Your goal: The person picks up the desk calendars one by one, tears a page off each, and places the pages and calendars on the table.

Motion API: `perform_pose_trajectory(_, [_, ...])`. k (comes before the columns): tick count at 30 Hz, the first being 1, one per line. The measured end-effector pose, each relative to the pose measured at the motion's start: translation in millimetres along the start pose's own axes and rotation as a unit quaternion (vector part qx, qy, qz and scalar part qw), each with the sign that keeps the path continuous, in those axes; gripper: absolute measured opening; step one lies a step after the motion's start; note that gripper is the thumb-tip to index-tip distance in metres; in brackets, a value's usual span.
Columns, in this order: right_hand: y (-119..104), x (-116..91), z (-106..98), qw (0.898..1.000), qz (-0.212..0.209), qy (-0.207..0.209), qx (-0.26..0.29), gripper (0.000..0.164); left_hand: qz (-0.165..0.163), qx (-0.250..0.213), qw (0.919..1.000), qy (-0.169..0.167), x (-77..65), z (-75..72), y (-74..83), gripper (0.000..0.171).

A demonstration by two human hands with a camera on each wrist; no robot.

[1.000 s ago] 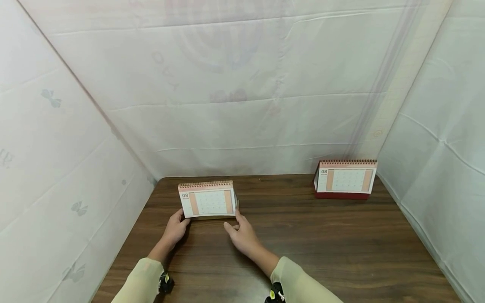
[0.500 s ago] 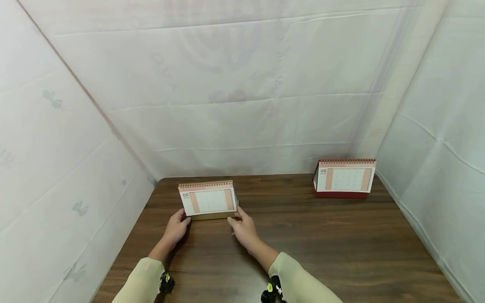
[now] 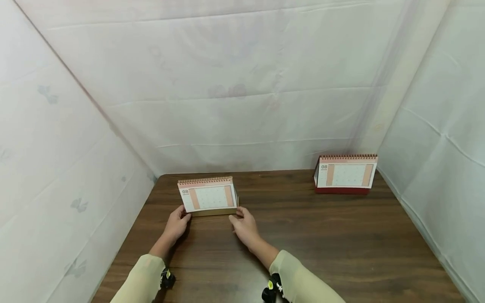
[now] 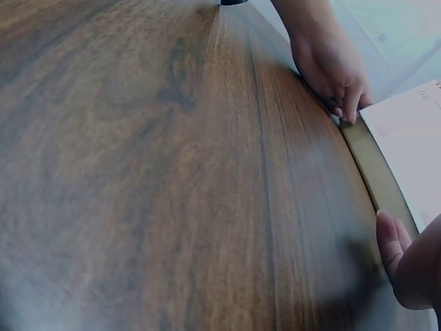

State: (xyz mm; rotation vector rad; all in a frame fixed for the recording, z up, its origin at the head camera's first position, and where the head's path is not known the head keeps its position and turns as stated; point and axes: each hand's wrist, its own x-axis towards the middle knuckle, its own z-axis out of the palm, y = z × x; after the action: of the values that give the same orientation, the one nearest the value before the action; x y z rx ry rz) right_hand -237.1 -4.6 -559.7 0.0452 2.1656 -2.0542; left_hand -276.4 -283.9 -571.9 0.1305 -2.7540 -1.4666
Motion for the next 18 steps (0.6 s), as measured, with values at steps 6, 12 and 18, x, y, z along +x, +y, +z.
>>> perform_pose_trajectory(6, [-2.0, 4.2, -1.0, 1.0, -0.018, 0.009, -0.016, 0.052, 0.007, 0.004, 1.0, 0.005, -1.3, 0.3, 0.1, 0.032])
perform_pose_trajectory(12, [-15.1, 9.8, -4.8, 0.996, -0.084, 0.024, -0.013, 0.046, 0.003, 0.018, 0.9998, 0.005, -1.5, 2.0, -2.3, 0.028])
perform_pose_trajectory(18, [-33.5, 21.0, -9.6, 0.991, -0.133, 0.02, -0.002, 0.047, 0.008, 0.014, 0.9998, 0.01, 0.4, 1.3, -2.2, 0.027])
